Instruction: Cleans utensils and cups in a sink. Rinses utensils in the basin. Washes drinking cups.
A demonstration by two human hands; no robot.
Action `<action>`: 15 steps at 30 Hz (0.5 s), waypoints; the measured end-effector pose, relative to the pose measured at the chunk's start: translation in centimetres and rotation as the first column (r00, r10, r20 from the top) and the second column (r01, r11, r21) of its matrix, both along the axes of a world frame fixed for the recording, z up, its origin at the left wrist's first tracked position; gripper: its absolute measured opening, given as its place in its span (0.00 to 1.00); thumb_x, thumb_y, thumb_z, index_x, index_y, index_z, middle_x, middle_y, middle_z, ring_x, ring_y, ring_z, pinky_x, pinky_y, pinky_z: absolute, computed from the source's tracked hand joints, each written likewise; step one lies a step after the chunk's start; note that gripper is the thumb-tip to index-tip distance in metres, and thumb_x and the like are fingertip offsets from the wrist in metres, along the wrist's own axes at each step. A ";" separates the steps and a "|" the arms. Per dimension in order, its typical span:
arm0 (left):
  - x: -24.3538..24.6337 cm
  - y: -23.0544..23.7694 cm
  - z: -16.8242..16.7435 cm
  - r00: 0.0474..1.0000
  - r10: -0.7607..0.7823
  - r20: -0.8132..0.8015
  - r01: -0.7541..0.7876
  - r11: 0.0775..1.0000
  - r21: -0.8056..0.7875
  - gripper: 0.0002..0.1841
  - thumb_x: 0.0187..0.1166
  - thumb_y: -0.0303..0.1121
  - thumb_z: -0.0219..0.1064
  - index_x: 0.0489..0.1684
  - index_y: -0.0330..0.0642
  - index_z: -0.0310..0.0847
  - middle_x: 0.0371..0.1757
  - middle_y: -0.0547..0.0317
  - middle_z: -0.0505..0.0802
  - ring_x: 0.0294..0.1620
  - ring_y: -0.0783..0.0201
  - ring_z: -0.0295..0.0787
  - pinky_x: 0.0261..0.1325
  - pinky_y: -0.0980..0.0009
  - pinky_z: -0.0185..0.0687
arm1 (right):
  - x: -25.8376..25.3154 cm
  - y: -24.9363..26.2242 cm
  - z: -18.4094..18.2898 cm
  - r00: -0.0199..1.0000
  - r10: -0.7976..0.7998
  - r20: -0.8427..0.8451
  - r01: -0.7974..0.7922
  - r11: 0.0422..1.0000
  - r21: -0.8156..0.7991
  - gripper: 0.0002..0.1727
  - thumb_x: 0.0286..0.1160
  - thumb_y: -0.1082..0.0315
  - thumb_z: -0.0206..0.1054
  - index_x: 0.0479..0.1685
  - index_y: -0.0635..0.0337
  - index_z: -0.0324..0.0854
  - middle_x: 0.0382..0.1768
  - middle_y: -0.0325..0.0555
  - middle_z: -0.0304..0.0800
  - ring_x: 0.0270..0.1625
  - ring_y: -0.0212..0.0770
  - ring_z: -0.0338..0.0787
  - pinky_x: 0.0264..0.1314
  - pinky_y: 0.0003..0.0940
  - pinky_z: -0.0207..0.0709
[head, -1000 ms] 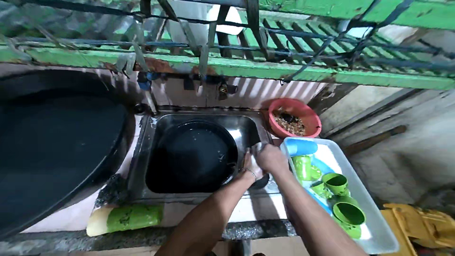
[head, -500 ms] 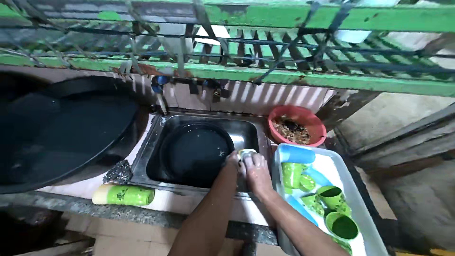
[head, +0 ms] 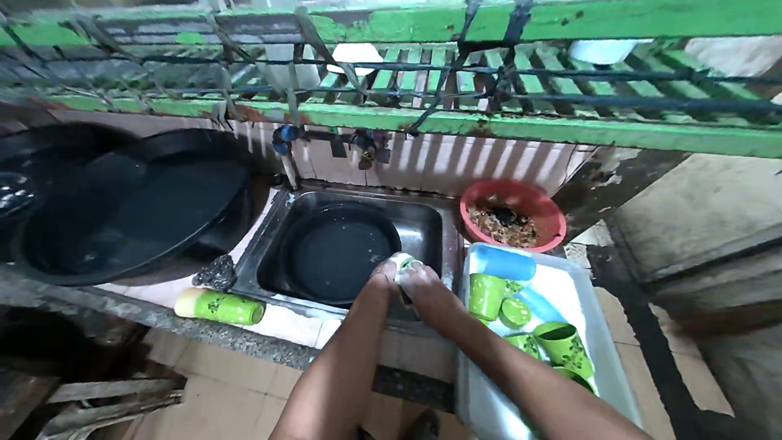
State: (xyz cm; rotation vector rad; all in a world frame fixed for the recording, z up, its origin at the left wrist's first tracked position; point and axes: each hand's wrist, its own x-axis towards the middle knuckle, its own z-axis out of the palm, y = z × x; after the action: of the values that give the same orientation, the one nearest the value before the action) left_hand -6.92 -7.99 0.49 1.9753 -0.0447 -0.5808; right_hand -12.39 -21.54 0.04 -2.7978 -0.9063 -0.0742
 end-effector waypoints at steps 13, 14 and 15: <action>5.6 2.1 -2.1 0.838 0.204 -0.507 -0.465 0.754 -0.465 0.17 0.92 0.46 0.53 0.54 0.42 0.80 0.38 0.55 0.88 0.36 0.64 0.86 0.39 0.64 0.85 | 3.6 5.7 -0.3 0.768 -0.381 -0.515 0.547 0.809 0.217 0.20 0.80 0.71 0.66 0.68 0.69 0.80 0.62 0.60 0.89 0.69 0.54 0.87 0.86 0.51 0.67; 5.8 2.3 -1.9 0.829 0.255 -0.497 -0.447 0.837 -0.317 0.20 0.90 0.47 0.59 0.63 0.38 0.81 0.49 0.48 0.90 0.48 0.56 0.87 0.51 0.56 0.85 | 4.4 5.2 -0.5 0.860 -0.329 -0.389 0.366 0.930 0.022 0.19 0.76 0.67 0.71 0.64 0.63 0.85 0.62 0.55 0.91 0.72 0.56 0.85 0.94 0.60 0.48; 5.7 2.3 -2.3 0.833 0.293 -0.469 -0.442 0.862 -0.249 0.23 0.87 0.48 0.63 0.67 0.37 0.81 0.57 0.44 0.90 0.56 0.52 0.87 0.59 0.51 0.83 | 5.1 5.0 -0.9 0.920 -0.258 -0.295 0.242 0.966 -0.089 0.17 0.74 0.64 0.73 0.59 0.59 0.88 0.58 0.54 0.93 0.69 0.58 0.87 0.93 0.71 0.41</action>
State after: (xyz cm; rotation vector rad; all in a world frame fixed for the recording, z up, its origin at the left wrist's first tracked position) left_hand -1.26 -5.74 -1.79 1.4258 0.4710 -0.6695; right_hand -7.24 -16.55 -0.85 -2.8451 -0.4816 0.3402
